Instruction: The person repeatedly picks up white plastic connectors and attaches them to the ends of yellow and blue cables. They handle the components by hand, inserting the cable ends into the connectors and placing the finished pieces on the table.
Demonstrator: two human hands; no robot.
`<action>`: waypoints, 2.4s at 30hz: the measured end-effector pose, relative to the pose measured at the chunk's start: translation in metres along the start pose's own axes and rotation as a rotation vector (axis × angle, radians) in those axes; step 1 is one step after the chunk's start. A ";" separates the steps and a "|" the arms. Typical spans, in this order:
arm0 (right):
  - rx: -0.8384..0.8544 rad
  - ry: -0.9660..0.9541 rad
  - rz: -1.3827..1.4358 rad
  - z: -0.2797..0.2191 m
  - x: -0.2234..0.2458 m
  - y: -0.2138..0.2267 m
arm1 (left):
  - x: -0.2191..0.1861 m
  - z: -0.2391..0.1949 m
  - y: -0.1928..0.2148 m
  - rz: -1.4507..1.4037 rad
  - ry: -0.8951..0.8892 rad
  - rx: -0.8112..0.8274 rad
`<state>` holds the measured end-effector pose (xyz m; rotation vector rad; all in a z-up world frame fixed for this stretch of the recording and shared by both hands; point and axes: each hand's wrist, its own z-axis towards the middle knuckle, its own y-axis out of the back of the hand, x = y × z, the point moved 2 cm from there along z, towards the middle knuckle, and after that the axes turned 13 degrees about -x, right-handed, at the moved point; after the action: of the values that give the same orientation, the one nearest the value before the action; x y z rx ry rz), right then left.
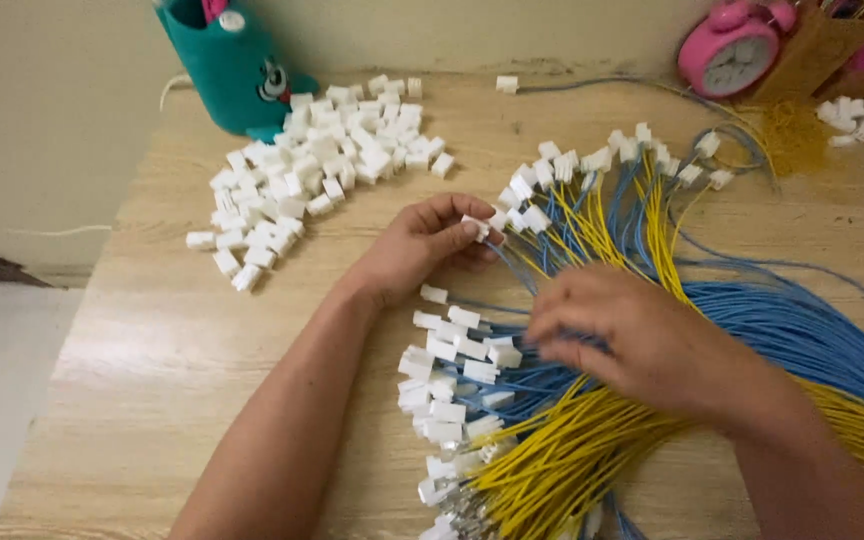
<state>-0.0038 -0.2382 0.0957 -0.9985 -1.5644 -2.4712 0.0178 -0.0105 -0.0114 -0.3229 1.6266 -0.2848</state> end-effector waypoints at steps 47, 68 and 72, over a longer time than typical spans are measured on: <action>-0.455 -0.743 0.420 0.029 -0.069 -0.050 | 0.019 0.010 0.003 -0.023 0.023 -0.119; -0.467 -0.729 0.317 0.029 -0.063 -0.047 | 0.017 0.003 -0.002 -0.076 0.109 -0.129; -0.477 -0.733 0.268 0.028 -0.060 -0.047 | 0.025 0.009 0.003 -0.068 0.107 -0.111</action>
<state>0.0402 -0.2090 0.0336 -2.2046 -0.8118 -2.4525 0.0251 -0.0171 -0.0361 -0.4548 1.7431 -0.2672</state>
